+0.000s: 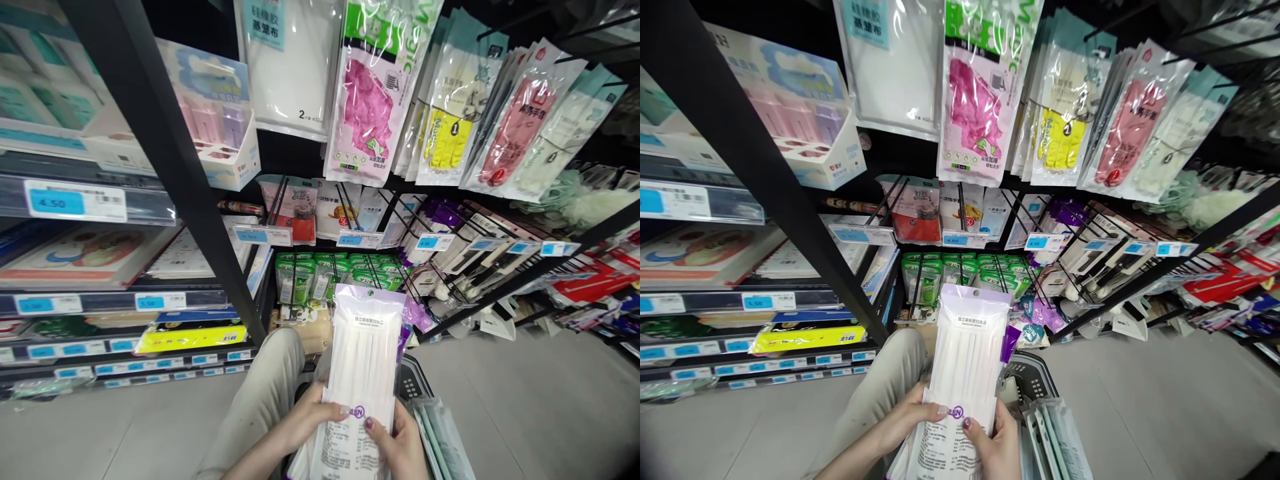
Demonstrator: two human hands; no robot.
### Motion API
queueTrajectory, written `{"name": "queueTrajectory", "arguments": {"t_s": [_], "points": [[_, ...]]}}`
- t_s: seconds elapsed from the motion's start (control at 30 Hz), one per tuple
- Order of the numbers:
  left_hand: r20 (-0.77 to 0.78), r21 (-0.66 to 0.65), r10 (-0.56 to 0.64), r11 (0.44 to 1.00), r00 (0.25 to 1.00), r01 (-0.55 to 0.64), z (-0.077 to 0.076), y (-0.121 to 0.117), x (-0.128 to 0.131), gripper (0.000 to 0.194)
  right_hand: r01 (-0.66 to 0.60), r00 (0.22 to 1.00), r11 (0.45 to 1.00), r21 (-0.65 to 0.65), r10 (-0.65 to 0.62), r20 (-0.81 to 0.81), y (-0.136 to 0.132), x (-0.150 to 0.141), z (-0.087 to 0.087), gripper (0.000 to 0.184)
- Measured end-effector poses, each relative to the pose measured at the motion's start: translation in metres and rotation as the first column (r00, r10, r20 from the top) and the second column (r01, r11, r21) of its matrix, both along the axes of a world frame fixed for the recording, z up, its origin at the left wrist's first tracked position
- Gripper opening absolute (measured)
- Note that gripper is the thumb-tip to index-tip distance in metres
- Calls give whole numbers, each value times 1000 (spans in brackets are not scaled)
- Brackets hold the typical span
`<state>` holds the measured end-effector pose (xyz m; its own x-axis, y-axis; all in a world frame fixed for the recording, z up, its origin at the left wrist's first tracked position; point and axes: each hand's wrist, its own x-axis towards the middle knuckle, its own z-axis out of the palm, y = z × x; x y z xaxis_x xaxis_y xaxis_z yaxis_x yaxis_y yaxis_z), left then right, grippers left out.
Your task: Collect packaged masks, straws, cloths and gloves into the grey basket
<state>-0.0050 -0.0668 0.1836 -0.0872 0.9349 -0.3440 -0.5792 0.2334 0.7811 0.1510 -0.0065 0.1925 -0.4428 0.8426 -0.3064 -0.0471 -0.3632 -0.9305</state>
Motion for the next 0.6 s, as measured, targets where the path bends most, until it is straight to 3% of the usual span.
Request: {"name": "queueTrajectory", "arguments": {"t_s": [0.23,0.3,0.37,0.4,0.43,0.5,0.57,0.6], "points": [[-93,87,-72,993,993,80,-2,1,-6,63,-14,999,999,39,12,39,-3,0,-16,45],[-148,92,-59,993,987,73,-4,2,-6,62,-69,993,989,134,55,104,8,6,-15,42],[-288,103,-28,993,957,60,-6,5,-6,51,-91,978,940,328,23,206,29,13,1,42],[-385,114,-13,992,923,61,-7,7,-6,45,-52,964,881,471,-78,252,42,18,15,45],[-488,120,-8,990,873,76,-8,10,-6,39,-27,945,779,626,-184,270,57,21,35,54],[-671,120,-19,984,742,134,-7,19,-5,31,-137,922,470,872,-262,285,87,26,82,66],[-786,120,-40,969,617,216,-1,31,-4,28,-389,867,188,902,-256,427,114,25,130,60],[-822,128,-39,959,568,251,4,37,-4,28,-530,807,112,840,-237,541,125,22,150,56]]}}
